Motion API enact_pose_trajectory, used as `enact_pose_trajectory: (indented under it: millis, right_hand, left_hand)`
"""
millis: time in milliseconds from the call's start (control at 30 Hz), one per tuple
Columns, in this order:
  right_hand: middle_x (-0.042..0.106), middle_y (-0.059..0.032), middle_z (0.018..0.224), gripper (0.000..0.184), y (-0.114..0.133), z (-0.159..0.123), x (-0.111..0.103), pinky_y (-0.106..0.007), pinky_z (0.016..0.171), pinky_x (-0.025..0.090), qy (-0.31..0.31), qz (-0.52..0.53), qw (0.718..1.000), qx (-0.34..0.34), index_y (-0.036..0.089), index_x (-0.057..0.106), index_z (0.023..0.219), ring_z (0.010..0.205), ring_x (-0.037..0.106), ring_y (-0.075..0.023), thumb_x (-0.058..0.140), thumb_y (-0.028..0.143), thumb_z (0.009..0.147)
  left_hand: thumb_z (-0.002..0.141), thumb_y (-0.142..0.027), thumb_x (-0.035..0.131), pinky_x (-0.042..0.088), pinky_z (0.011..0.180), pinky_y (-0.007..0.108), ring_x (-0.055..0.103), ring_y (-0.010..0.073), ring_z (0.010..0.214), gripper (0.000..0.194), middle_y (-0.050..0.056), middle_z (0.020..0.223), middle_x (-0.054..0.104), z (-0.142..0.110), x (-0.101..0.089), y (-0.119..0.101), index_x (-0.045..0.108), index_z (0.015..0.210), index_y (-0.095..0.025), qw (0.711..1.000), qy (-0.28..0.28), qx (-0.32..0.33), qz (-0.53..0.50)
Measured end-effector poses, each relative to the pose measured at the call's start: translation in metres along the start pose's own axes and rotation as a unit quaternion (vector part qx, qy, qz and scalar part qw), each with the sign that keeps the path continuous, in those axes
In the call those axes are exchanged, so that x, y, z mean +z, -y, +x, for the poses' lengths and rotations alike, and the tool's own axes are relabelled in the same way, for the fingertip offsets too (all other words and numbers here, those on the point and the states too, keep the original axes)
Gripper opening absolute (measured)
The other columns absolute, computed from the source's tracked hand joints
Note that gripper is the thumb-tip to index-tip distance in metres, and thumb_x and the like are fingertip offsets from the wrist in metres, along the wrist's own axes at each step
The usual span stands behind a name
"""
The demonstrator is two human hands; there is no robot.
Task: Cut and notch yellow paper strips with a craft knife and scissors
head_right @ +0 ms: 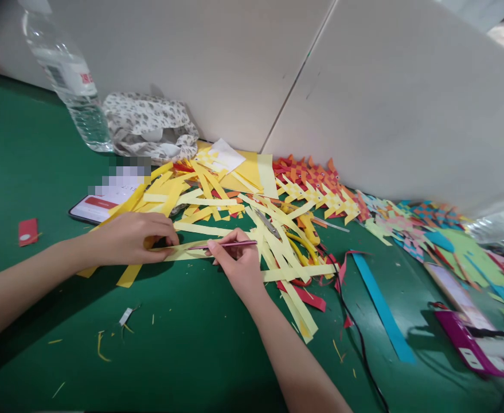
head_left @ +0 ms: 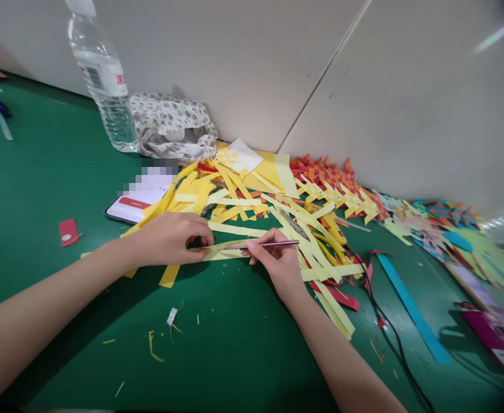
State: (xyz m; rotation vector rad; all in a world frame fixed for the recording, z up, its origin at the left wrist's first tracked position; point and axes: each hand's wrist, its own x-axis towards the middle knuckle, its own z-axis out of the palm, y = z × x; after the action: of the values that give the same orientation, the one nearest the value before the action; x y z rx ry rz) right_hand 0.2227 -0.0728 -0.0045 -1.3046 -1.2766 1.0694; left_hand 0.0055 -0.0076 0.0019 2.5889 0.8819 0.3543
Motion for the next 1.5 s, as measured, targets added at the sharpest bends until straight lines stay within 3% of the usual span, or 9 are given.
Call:
enact_pose_trajectory:
  millis: [467, 800, 1133, 1400, 1500]
  right_hand:
    - [0.063, 0.0010, 0.063, 0.024, -0.003, 0.001, 0.000, -0.025, 0.050, 0.047, 0.013, -0.041, 0.999, -0.002, 0.021, 0.051, 0.069, 0.050, 0.056, -0.0114, 0.070, 0.035, 0.071]
    - [0.061, 0.0028, 0.058, 0.024, -0.005, 0.007, -0.022, -0.027, 0.054, 0.048, -0.017, -0.007, 1.000, -0.013, 0.020, 0.052, 0.067, 0.052, 0.058, -0.0126, 0.072, 0.033, 0.069]
    - [0.062, 0.0024, 0.059, 0.024, -0.002, 0.003, 0.000, -0.027, 0.051, 0.048, 0.019, -0.014, 0.999, -0.026, 0.021, 0.053, 0.067, 0.052, 0.059, -0.0129, 0.073, 0.035, 0.068]
    - [0.061, 0.0030, 0.057, 0.024, -0.005, 0.007, -0.018, -0.027, 0.055, 0.047, -0.012, -0.005, 1.000, -0.013, 0.020, 0.052, 0.067, 0.052, 0.057, -0.0122, 0.073, 0.033, 0.069]
    - [0.061, 0.0030, 0.057, 0.025, -0.003, 0.006, -0.014, -0.027, 0.054, 0.047, -0.009, 0.000, 1.000, -0.020, 0.021, 0.052, 0.066, 0.051, 0.057, -0.0125, 0.074, 0.033, 0.067]
  left_hand:
    - [0.080, -0.024, 0.050, 0.042, 0.066, 0.024, 0.059, 0.0160, 0.082, 0.019, 0.002, 0.088, 0.065, 0.001, 0.007, 0.001, 0.067, 0.090, -0.024, 0.999, -0.014, 0.028, -0.012]
    - [0.082, -0.026, 0.049, 0.044, 0.069, 0.024, 0.060, 0.0157, 0.083, 0.020, 0.003, 0.090, 0.067, 0.000, 0.009, 0.003, 0.068, 0.089, -0.023, 0.999, -0.025, 0.037, -0.022]
    - [0.080, -0.023, 0.051, 0.043, 0.066, 0.024, 0.060, 0.0158, 0.081, 0.020, 0.002, 0.087, 0.067, 0.001, 0.008, 0.003, 0.068, 0.089, -0.024, 0.999, -0.021, 0.040, -0.026]
    - [0.081, -0.025, 0.049, 0.043, 0.066, 0.024, 0.060, 0.0155, 0.081, 0.021, 0.002, 0.089, 0.067, 0.000, 0.009, 0.004, 0.068, 0.090, -0.025, 0.999, -0.024, 0.039, -0.027]
    - [0.081, -0.025, 0.049, 0.043, 0.065, 0.024, 0.060, 0.0155, 0.080, 0.020, 0.002, 0.088, 0.067, 0.001, 0.008, 0.003, 0.068, 0.089, -0.024, 0.999, -0.022, 0.037, -0.026]
